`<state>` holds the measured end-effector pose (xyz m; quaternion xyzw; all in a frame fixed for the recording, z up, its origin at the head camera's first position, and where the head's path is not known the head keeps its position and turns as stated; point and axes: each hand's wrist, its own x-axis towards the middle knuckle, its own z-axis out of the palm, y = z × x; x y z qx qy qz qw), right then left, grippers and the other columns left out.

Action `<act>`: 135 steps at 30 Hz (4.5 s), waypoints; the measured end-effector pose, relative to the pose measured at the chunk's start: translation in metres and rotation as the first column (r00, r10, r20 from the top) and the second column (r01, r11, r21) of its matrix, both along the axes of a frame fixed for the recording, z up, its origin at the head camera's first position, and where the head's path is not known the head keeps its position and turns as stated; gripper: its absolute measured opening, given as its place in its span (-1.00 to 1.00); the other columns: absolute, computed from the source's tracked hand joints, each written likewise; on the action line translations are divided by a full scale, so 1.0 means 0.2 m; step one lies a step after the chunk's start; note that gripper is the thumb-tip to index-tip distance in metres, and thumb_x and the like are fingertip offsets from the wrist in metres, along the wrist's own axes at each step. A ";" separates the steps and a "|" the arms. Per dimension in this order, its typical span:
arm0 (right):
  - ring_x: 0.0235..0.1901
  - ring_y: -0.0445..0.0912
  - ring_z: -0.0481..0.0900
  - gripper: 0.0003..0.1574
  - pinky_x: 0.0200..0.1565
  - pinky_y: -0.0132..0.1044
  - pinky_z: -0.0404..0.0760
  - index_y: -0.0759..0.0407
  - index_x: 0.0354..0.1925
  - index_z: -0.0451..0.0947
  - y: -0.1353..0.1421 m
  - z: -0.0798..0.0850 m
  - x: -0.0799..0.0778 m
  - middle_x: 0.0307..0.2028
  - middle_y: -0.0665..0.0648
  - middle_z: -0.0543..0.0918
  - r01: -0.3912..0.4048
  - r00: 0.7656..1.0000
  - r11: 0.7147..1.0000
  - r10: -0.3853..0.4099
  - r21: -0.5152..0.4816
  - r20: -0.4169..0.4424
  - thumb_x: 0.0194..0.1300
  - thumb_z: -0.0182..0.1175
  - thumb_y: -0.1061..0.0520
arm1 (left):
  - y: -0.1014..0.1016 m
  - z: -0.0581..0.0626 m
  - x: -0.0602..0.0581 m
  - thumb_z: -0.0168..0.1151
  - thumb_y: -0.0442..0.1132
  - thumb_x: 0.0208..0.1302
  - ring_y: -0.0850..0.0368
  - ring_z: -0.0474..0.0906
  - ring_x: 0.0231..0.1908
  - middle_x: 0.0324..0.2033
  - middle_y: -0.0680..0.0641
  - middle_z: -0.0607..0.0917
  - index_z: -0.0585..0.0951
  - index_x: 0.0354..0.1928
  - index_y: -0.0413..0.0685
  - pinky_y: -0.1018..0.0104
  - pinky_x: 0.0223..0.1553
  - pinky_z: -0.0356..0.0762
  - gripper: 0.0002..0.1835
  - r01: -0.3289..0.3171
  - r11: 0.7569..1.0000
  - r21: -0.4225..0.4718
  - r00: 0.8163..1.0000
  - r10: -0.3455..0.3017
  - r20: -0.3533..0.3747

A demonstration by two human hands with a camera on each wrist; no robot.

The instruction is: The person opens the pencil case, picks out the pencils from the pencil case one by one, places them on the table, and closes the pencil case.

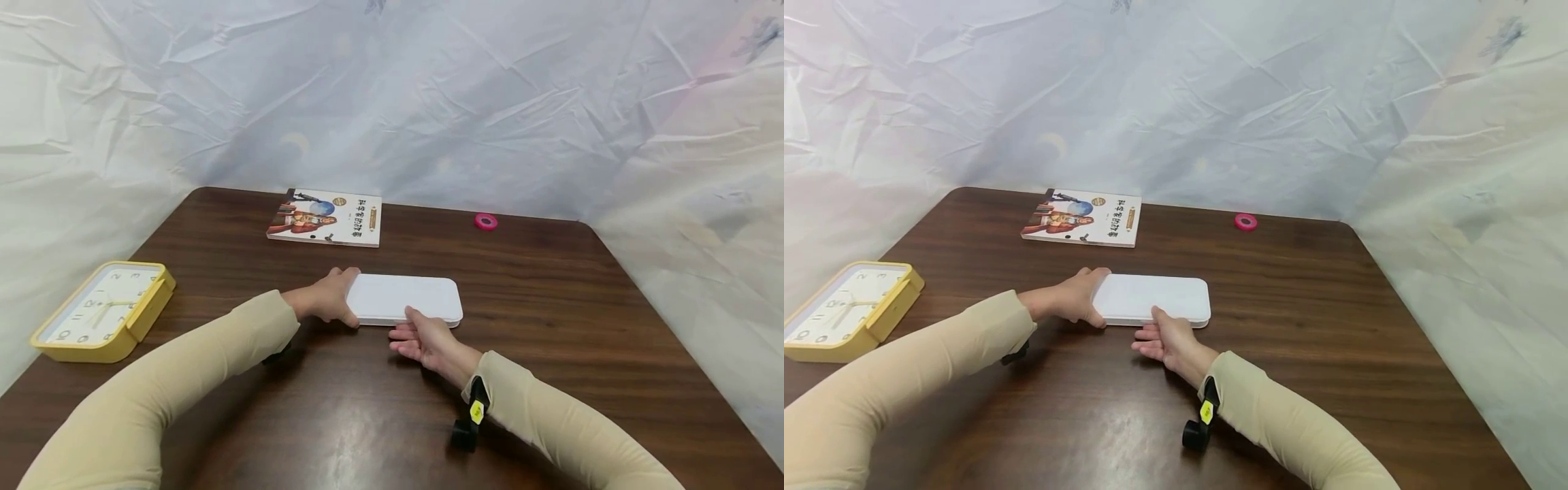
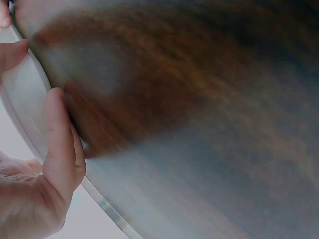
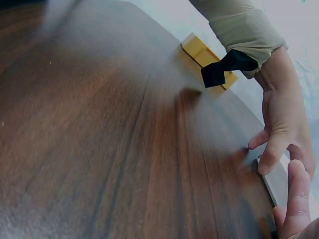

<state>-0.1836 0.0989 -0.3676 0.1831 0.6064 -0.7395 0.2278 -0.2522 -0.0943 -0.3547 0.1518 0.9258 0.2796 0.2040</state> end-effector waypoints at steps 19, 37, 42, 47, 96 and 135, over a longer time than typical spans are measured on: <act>-0.68 -0.22 0.53 -0.55 -0.63 -0.54 0.44 0.52 -0.22 0.40 -0.05 -0.05 0.02 -0.62 0.11 0.56 0.153 0.987 0.986 -0.157 -0.070 -0.042 0.30 -0.07 0.06 | 0.01 0.01 0.01 0.46 -0.22 -0.28 -0.06 0.33 -0.22 0.05 -0.26 0.12 -0.04 0.29 -0.08 0.32 -0.64 0.46 0.09 0.000 1.000 -0.008 1.000 0.001 0.028; -0.58 -0.08 0.58 -0.42 -0.55 -0.46 0.50 0.58 -0.03 0.28 -0.02 -0.03 -0.01 -0.44 0.22 0.58 0.041 0.998 0.998 -0.043 -0.041 -0.044 0.33 -0.14 0.03 | -0.01 0.00 0.01 0.47 -0.18 -0.30 -0.06 0.34 -0.24 0.01 -0.25 0.16 -0.02 0.28 -0.10 0.33 -0.67 0.46 0.09 0.013 0.999 -0.030 1.000 -0.014 -0.013; -0.56 -0.07 0.59 -0.42 -0.53 -0.45 0.50 0.56 -0.04 0.30 0.03 -0.03 -0.01 -0.44 0.23 0.58 0.028 0.999 0.998 -0.029 -0.050 -0.020 0.32 -0.13 0.01 | -0.04 -0.02 0.00 0.47 -0.10 -0.34 -0.03 0.33 -0.20 0.00 -0.24 0.22 0.02 0.26 -0.13 0.22 -0.32 0.44 0.09 0.059 0.998 -0.019 0.993 -0.061 -0.097; -0.55 -0.10 0.59 -0.54 -0.51 -0.47 0.50 0.46 -0.13 0.32 0.04 -0.04 -0.02 -0.51 0.19 0.59 0.049 0.999 0.992 -0.049 -0.119 0.004 0.31 -0.09 0.03 | -0.05 -0.03 0.00 0.46 -0.06 -0.37 -0.02 0.31 -0.15 0.00 -0.24 0.25 0.05 0.25 -0.18 0.16 -0.12 0.30 0.10 0.079 0.997 -0.026 0.985 -0.082 -0.154; -0.50 -0.09 0.60 -0.67 -0.43 -0.54 0.47 0.36 -0.15 0.31 -0.02 -0.05 -0.01 -0.39 0.23 0.54 0.228 0.973 0.956 -0.229 -0.183 0.015 0.28 -0.02 0.09 | -0.02 0.01 0.00 0.48 -0.15 -0.35 -0.02 0.30 -0.15 -0.01 -0.25 0.24 0.06 0.23 -0.20 0.22 -0.14 0.32 0.06 0.075 0.996 -0.053 0.992 -0.080 -0.100; -0.30 0.09 0.56 -0.66 -0.18 -0.36 0.44 0.35 -0.03 0.19 -0.02 -0.02 -0.03 -0.05 0.44 0.34 0.240 0.971 0.921 -0.231 -0.308 0.065 0.32 -0.08 0.14 | -0.04 0.00 -0.02 0.45 -0.16 -0.38 -0.03 0.27 -0.11 0.00 -0.24 0.26 0.07 0.21 -0.24 0.18 -0.06 0.25 0.04 0.096 0.995 0.004 0.988 -0.094 -0.123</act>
